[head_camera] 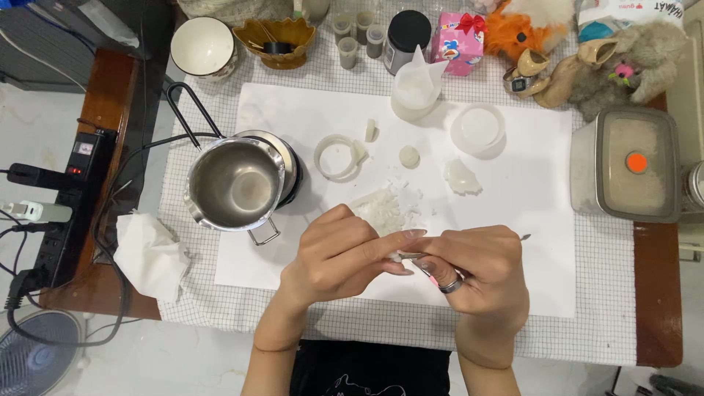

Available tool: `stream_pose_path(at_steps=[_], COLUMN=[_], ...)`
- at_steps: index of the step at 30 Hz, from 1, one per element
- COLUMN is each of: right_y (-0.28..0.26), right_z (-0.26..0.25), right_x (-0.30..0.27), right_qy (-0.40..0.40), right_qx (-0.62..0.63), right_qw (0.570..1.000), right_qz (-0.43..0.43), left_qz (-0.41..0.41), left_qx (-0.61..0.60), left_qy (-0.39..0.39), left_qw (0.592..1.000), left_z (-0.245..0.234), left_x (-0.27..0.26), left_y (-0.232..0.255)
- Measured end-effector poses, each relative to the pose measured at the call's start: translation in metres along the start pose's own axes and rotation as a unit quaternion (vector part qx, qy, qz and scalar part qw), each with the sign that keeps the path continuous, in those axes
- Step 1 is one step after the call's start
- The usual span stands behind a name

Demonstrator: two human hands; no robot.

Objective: Decorating a candle base with small wax flakes using tweezers and a brush

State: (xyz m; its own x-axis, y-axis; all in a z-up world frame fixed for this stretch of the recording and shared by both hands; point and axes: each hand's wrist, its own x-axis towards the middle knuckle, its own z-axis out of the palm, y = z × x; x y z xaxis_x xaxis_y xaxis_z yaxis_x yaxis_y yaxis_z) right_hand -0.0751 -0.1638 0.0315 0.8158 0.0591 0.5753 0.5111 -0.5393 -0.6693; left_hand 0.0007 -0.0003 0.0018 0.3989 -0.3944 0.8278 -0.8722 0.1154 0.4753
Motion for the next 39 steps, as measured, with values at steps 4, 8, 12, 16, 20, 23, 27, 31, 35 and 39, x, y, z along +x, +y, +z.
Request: stream_pose_path(at_steps=[4, 8, 12, 16, 20, 23, 27, 31, 35, 39], right_y=[0.005, 0.005, 0.007, 0.007, 0.004, 0.003, 0.002, 0.003, 0.007, 0.015], right_z=[0.003, 0.004, 0.006, 0.008, 0.009, 0.013, 0.022, 0.025, 0.023, 0.018], right_x=[-0.006, -0.008, -0.011, -0.011, -0.008, -0.006, -0.007, -0.004, -0.005, -0.009], right_qy=[-0.001, 0.013, 0.025, 0.042, 0.055, 0.072, 0.115, 0.14, 0.155, 0.135], right_qx=[-0.014, -0.026, -0.038, -0.046, -0.055, -0.069, -0.124, -0.218, -0.279, -0.267], right_qw=[1.0, 1.0, 0.999, 0.998, 0.997, 0.995, 0.986, 0.965, 0.945, 0.951], right_qz=[-0.004, 0.0, -0.002, -0.005, -0.007, 0.001, 0.0, -0.048, -0.076, -0.074], left_qz=[0.01, 0.031, 0.05, 0.056, 0.049, 0.044, 0.02, 0.007, -0.046, -0.101], left_qx=[0.007, 0.033, 0.042, 0.056, 0.072, 0.084, 0.091, 0.087, 0.037, -0.021], left_qy=[0.014, 0.044, 0.07, 0.08, 0.091, 0.102, 0.117, 0.145, 0.127, 0.086], left_qw=[1.0, 0.998, 0.995, 0.994, 0.992, 0.99, 0.989, 0.985, 0.99, 0.991], left_z=[0.0, 0.003, 0.006, 0.008, 0.011, 0.013, 0.014, 0.015, 0.011, 0.009], left_x=[0.001, -0.002, -0.001, -0.003, -0.006, -0.008, -0.008, 0.0, 0.004, 0.005], left_y=[0.002, 0.003, 0.004, 0.004, 0.003, 0.0, -0.003, -0.006, -0.007, -0.007])
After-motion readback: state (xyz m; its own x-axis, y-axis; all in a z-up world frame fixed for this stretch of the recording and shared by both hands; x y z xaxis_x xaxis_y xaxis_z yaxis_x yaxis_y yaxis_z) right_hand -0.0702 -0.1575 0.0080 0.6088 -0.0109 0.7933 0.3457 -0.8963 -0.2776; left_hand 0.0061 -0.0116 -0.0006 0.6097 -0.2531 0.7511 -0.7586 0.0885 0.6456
